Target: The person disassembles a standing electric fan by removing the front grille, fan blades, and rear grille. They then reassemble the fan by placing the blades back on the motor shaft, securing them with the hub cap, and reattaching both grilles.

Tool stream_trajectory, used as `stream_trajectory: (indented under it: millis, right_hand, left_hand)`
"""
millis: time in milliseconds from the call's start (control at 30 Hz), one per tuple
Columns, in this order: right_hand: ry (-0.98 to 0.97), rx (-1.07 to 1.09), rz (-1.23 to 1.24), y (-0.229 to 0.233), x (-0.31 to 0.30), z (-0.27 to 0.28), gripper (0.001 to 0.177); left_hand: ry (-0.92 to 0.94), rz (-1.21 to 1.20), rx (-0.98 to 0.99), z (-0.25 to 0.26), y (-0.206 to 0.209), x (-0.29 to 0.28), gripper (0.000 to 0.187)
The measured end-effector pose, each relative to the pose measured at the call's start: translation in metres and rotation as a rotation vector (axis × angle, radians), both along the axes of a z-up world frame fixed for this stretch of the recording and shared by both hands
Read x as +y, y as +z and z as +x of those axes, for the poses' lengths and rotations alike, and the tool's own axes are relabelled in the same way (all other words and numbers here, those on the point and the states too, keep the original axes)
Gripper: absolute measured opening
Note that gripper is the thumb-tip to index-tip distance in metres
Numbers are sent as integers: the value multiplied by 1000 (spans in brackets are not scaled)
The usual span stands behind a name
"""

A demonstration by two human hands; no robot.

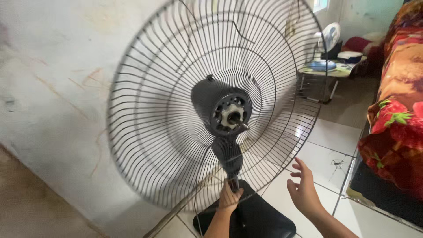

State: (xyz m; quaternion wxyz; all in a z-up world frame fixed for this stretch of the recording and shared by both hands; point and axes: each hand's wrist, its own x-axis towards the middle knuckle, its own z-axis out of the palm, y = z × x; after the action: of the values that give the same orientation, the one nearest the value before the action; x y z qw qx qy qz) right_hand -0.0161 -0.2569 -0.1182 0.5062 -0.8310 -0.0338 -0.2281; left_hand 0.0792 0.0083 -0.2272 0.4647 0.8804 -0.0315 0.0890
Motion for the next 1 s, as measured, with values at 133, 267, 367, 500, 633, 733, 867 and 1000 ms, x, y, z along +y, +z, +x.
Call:
stream_trajectory:
  millis: [133,267,367,500,633,733,867,1000]
  right_hand:
    - [6,-56,-49,26,2,-13,80]
    - [-46,83,-92,63,10,-22,88]
    - [-23,154,-150,94,15,-37,87]
    - [-7,105,-202,133,27,-61,83]
    - [-13,-3,-315,167,40,-77,82]
    - [-17,-6,-410,194,52,-81,77]
    - [-6,-188,-470,218,62,-87,65]
    - [-23,-100,-524,228,62,-80,58]
  left_hand:
    - [46,78,164,-45,27,-7,92]
    - [-91,281,127,-91,81,-8,85]
    - [-178,390,116,-127,129,-8,73]
    - [-267,512,213,-171,191,0,51]
    - [-185,524,84,-199,247,9,47]
    - [-97,546,-271,-214,289,25,39]
    - [67,692,-715,-223,343,51,29]
    - [351,642,-1037,-227,369,80,62]
